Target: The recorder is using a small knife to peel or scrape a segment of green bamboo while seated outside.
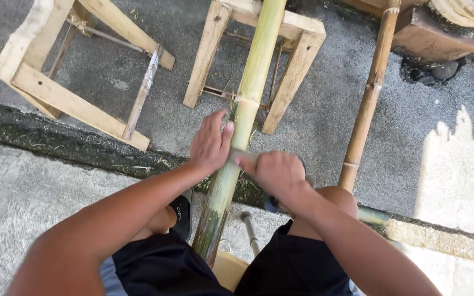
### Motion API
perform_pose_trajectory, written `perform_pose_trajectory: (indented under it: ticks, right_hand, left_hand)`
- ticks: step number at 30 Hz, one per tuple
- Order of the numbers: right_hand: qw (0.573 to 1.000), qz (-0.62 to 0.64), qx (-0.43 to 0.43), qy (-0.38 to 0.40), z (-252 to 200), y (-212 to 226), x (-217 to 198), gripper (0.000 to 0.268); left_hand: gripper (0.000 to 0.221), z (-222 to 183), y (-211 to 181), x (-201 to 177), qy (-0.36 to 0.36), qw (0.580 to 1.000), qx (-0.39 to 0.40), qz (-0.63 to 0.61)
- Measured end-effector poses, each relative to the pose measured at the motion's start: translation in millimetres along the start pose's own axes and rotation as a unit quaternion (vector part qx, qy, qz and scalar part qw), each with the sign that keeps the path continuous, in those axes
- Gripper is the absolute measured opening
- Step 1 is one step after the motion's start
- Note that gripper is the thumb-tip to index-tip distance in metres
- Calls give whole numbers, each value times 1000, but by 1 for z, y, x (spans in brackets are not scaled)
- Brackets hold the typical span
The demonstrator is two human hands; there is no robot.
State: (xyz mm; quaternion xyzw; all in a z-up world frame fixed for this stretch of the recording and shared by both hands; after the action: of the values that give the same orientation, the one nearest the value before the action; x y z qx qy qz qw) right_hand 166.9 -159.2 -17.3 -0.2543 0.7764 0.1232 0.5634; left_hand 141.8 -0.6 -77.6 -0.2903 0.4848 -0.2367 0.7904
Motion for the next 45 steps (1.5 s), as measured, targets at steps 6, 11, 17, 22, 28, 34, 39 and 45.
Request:
perform_pose_trajectory:
  ticks: [6,11,17,22,28,34,39,45]
  right_hand:
    - [998,-5,5,57,11,4,-3,90]
    - [999,6,45,12,40,-15,-21,92]
    - [992,-11,18,127,-30,9,9,86]
    - [997,-18,-42,66,-28,17,-8,83]
    - [999,-22,10,34,23,-2,-18,88]
    - [999,-17,-20,34,-12,11,-3,83]
    - [999,-2,-49,15,-41,20,21,79]
    - [1000,0,8,10,6,10,-20,81]
  left_hand:
    - [57,22,3,0,8,1000,-1,14]
    - [57,56,6,4,-34,999,10,23]
    - [55,-30,-21,-15,-53,996,73,22]
    - [57,-37,-20,-12,-1,1000,-15,-17]
    - [56,28,16,9,-47,999,4,-20]
    - [58,-10,-9,-9,-17,999,22,-34]
    - [57,-55,-16,-14,11,999,40,-11]
    - [61,23,-1,-3,-10,999,42,16]
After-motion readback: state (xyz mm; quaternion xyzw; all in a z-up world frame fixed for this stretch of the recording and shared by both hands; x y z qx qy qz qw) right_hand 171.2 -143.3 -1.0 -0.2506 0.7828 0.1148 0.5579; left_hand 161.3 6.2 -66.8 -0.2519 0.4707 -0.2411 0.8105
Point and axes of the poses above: each hand's wrist, its own z-axis towards the middle knuckle, its own x-axis out of the palm, y = z × x, the point moved 8 cm from there along z, towards the middle knuckle, and after that the axes turned 9 degrees about x, right-handed, at the moved point
